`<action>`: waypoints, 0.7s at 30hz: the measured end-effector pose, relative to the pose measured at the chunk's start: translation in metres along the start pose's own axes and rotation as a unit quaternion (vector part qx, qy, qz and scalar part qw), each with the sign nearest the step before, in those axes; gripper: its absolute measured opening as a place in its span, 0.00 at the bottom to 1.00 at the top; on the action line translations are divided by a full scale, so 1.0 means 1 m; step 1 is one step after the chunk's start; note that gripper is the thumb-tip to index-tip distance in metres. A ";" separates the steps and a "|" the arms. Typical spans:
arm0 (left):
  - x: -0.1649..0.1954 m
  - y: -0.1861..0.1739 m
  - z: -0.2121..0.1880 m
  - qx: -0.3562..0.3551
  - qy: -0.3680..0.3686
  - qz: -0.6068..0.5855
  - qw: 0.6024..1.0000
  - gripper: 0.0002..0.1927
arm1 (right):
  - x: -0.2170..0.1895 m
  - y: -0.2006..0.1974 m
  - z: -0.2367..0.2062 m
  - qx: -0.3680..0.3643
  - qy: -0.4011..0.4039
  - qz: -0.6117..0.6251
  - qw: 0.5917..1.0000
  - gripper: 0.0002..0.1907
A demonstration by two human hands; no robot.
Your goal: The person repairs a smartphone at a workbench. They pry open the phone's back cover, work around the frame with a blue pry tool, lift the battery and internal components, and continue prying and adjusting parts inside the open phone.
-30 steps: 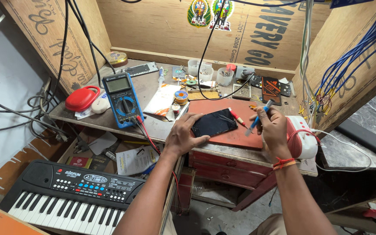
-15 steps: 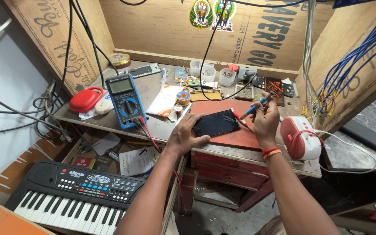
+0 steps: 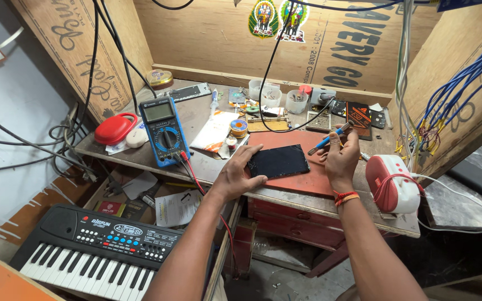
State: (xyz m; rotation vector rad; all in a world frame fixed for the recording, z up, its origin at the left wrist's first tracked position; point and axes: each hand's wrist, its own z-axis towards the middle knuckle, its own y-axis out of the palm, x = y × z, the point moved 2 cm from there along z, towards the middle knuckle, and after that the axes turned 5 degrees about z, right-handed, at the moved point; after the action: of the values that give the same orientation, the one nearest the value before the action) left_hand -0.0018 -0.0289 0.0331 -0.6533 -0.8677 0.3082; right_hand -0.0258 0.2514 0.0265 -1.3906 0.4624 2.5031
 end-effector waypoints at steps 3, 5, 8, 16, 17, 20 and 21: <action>-0.002 0.004 0.002 0.004 0.018 -0.015 1.000 0.44 | 0.006 -0.005 0.002 -0.003 0.009 0.022 1.000 0.11; -0.005 0.008 0.003 -0.011 0.006 -0.014 1.000 0.42 | 0.009 -0.007 0.003 -0.017 0.008 0.030 0.999 0.11; -0.006 0.012 0.004 -0.009 0.004 -0.007 1.000 0.41 | 0.014 -0.009 0.002 -0.021 0.016 0.027 0.999 0.11; 0.002 0.021 0.008 -0.003 -0.010 0.003 1.000 0.42 | 0.014 -0.020 0.005 0.001 0.017 0.026 1.000 0.13; 0.004 0.021 0.008 -0.006 -0.017 0.007 1.000 0.42 | 0.013 -0.020 0.005 0.004 0.026 0.030 0.999 0.14; 0.007 0.022 0.009 -0.007 -0.026 0.012 1.000 0.41 | 0.012 -0.022 0.005 0.002 0.025 0.017 1.000 0.16; 0.008 0.023 0.009 -0.006 -0.026 0.013 1.000 0.41 | 0.012 -0.023 0.006 -0.001 0.021 0.018 1.000 0.16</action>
State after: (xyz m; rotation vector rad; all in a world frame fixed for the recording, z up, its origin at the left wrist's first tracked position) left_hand -0.0042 -0.0038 0.0275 -0.6702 -0.9127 0.3445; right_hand -0.0284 0.2752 0.0155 -1.4504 0.4983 2.5066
